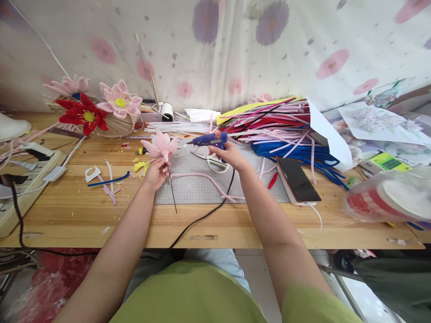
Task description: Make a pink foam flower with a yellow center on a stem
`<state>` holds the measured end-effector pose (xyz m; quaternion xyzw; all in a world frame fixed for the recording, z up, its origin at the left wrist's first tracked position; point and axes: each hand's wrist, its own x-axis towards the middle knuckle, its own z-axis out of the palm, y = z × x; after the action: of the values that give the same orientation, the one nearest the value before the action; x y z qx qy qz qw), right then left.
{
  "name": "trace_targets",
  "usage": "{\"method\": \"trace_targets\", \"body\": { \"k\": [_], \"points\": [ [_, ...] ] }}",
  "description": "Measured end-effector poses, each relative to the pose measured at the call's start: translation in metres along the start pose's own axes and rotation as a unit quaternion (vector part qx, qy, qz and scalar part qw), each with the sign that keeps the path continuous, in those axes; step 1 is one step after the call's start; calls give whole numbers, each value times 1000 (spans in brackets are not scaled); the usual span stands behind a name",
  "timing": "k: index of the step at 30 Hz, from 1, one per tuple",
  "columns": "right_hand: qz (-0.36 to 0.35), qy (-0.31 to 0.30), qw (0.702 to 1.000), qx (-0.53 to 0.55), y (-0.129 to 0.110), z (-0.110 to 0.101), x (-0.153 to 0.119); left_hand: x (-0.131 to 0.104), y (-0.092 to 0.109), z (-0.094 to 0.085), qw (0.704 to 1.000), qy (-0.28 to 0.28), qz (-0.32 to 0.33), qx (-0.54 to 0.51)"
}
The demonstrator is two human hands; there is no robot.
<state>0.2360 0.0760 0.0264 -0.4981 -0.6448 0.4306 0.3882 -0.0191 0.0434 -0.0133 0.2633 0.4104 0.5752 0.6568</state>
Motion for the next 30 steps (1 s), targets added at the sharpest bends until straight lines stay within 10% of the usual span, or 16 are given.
{"method": "trace_targets", "body": {
  "k": [7, 13, 20, 24, 30],
  "points": [
    [94, 236, 962, -101, 60, -34, 2, -1, 5, 0, 999, 33, -3, -41],
    [128, 218, 934, -254, 83, -43, 6, -1, 3, -1, 998, 25, -6, -58],
    [115, 196, 866, -446, 48, -52, -30, 1, 2, -2, 999, 2, -13, -52],
    [111, 63, 893, -432, 22, -23, -49, -1, 2, 1, 999, -8, -11, -36],
    [-145, -101, 944, -278, 15, 76, -20, -4, 2, 2, 999, -16, 14, -34]
  ]
}}
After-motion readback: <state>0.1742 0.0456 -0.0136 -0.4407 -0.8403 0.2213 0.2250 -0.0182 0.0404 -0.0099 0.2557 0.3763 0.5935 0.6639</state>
